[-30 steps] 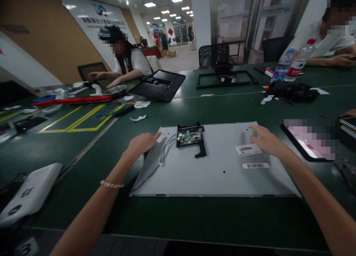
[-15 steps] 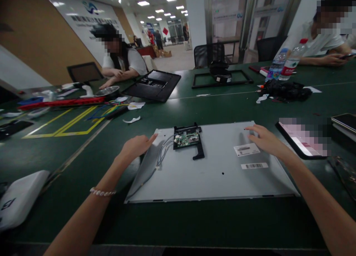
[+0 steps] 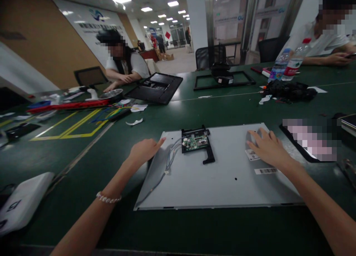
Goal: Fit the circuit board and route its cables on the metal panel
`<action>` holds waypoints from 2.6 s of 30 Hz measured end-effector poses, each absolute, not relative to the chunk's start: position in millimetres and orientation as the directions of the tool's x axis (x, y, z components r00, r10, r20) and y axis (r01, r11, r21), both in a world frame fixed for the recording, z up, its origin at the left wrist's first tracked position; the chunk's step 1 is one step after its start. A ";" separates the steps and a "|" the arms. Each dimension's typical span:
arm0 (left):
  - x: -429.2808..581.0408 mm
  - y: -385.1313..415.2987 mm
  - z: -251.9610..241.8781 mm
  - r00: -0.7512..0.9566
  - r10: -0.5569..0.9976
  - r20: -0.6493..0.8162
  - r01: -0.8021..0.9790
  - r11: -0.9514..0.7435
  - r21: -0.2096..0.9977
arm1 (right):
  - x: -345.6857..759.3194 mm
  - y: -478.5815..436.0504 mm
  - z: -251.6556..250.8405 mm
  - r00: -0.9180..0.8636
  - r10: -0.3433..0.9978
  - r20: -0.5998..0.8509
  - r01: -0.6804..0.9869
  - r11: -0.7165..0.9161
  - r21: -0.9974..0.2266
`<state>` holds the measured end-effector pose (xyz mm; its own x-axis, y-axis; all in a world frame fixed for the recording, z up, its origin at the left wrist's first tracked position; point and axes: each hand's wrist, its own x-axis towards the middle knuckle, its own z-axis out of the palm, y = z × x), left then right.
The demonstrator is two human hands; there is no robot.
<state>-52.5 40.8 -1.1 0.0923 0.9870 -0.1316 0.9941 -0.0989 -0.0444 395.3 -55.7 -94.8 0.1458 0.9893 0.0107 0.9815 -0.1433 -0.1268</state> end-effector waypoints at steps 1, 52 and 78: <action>-50.4 38.7 -0.7 0.073 0.991 -0.110 0.995 -0.081 -0.065 | 394.4 -56.2 -95.3 0.145 0.989 0.013 0.983 -0.142 -0.116; 27.6 10.0 -32.5 0.807 0.589 0.046 0.478 -0.696 0.536 | 372.4 -60.4 -94.1 0.153 0.987 0.047 0.988 -0.151 -0.042; 30.8 12.7 -31.1 0.812 0.582 0.037 0.476 -0.699 0.533 | 376.1 -61.1 -86.7 0.122 0.993 0.009 0.993 -0.122 -0.011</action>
<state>30.8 12.7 -31.1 0.8124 0.5819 0.0373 0.4765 -0.6994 0.5327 376.1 -61.1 -86.7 0.1217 0.9925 0.0094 0.9925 -0.1216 -0.0110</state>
